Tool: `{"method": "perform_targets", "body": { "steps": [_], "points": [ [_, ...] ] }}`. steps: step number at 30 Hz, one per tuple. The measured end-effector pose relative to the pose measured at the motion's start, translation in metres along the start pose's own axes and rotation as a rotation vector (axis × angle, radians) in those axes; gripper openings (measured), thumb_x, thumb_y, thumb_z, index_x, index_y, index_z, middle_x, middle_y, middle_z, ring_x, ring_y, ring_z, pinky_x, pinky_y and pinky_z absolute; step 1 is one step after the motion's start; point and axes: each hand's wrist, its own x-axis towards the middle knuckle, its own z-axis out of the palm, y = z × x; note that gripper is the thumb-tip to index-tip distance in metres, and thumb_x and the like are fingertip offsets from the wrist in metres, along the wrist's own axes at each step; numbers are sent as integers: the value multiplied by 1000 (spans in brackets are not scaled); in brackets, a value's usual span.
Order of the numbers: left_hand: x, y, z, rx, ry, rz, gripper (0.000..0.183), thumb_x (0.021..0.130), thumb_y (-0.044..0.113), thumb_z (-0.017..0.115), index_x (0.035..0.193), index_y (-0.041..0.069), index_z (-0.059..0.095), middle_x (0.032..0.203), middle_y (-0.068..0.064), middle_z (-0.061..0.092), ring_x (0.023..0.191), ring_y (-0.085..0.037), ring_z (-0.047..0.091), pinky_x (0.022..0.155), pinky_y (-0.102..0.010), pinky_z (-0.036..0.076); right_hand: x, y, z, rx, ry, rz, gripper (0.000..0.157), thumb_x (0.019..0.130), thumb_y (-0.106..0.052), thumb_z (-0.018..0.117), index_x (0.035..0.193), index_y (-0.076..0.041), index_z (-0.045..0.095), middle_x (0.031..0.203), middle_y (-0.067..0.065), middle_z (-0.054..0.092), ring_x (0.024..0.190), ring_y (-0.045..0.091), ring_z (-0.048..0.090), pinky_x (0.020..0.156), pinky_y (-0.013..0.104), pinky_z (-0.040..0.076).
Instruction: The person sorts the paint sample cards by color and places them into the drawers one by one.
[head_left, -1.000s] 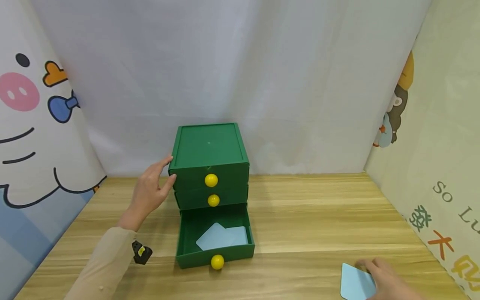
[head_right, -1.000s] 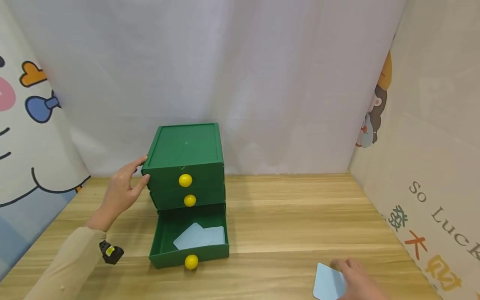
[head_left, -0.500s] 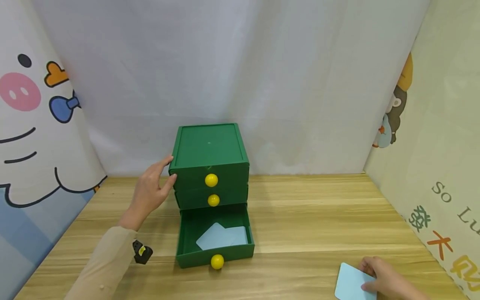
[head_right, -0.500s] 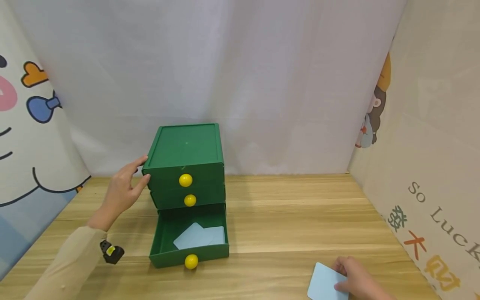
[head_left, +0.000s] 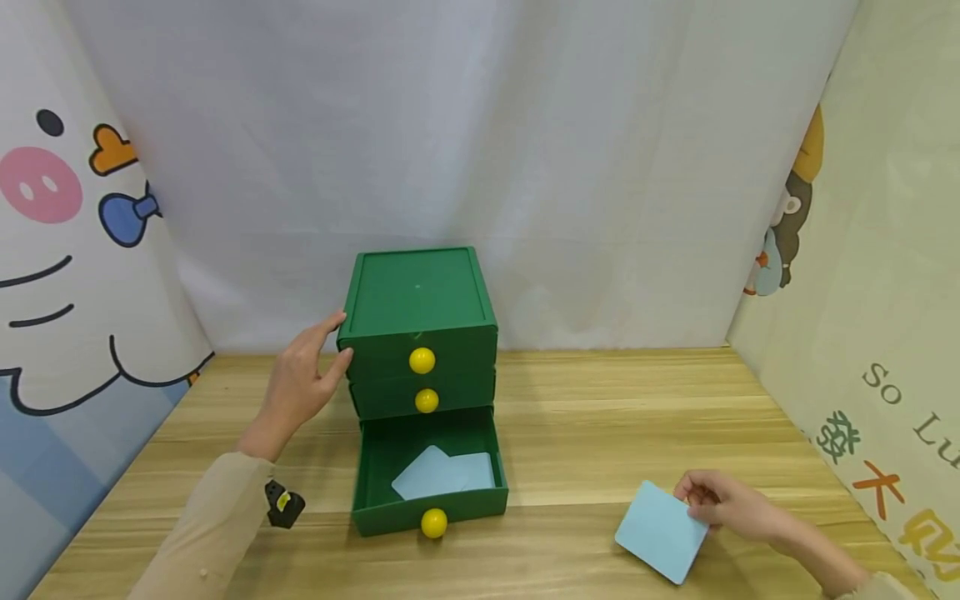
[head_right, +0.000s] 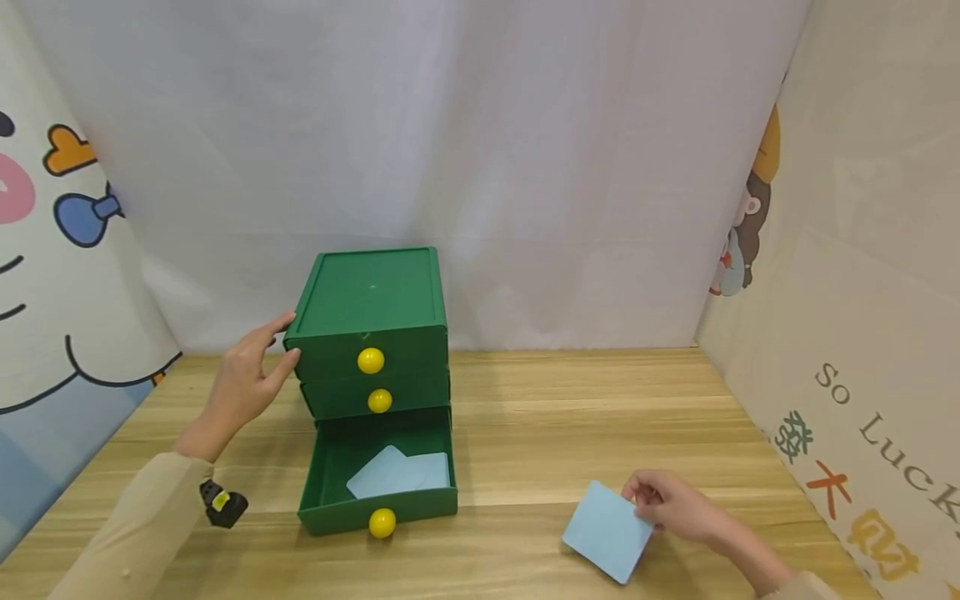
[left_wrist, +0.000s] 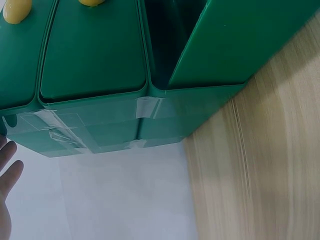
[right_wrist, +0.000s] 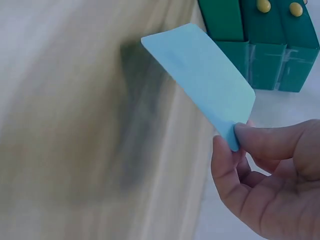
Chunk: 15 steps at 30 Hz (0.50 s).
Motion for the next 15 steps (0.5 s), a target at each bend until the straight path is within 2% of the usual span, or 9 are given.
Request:
{"method": "perform_targets", "body": {
  "steps": [6, 15],
  "points": [
    [0, -1, -1, 0, -1, 1, 49, 86, 10, 61, 130, -5, 46, 125, -22, 52, 110, -36, 51, 88, -51, 42, 32, -30, 1, -74, 41, 35, 12, 90, 1, 49, 97, 10, 52, 74, 3, 44, 65, 7, 44, 55, 22, 45],
    [0, -1, -1, -2, -4, 11, 47, 88, 15, 60, 129, -5, 46, 124, -22, 52, 110, -36, 51, 87, -52, 43, 81, -68, 13, -145, 61, 34, 10, 90, 2, 48, 97, 6, 53, 76, 5, 47, 68, 14, 45, 57, 24, 47]
  ]
}}
